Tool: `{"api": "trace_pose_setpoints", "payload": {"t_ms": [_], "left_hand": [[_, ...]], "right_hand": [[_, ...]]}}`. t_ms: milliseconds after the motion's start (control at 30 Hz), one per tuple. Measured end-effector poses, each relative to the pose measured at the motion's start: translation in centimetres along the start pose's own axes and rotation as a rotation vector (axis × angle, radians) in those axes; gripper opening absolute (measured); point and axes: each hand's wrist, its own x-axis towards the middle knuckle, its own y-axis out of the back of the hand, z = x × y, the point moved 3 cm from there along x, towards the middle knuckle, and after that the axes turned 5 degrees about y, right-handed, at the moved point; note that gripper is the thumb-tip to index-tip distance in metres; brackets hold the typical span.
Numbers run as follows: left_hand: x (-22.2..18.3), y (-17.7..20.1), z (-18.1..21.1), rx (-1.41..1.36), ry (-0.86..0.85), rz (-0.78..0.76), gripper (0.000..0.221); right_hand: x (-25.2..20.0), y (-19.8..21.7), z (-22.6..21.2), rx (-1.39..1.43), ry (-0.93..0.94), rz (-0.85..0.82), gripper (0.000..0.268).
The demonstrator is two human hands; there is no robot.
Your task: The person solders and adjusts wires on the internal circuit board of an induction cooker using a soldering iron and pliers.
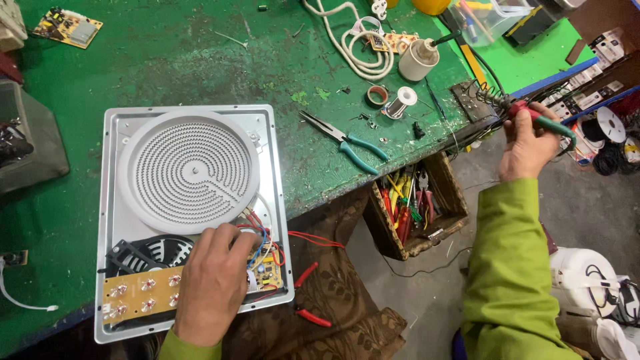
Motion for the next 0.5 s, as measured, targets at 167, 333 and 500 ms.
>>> {"api": "trace_pose_setpoints", "payload": {"t_ms": [167, 333, 500], "left_hand": [[-0.1, -0.3, -0.2, 0.000, -0.007, 0.017, 0.045], [0.1, 0.3, 0.2, -0.018, -0.015, 0.010, 0.041], [0.1, 0.5, 0.3, -0.039, -0.026, 0.027, 0.049]], "right_hand": [[-2.7, 3.3, -4.7, -0.152, 0.094, 0.193, 0.019], [-6.9, 5.7, -4.0, 0.085, 0.179, 0.353, 0.035], [-9.2, 0.6, -2.8, -0.057, 0.290, -0.113, 0.022]]}}
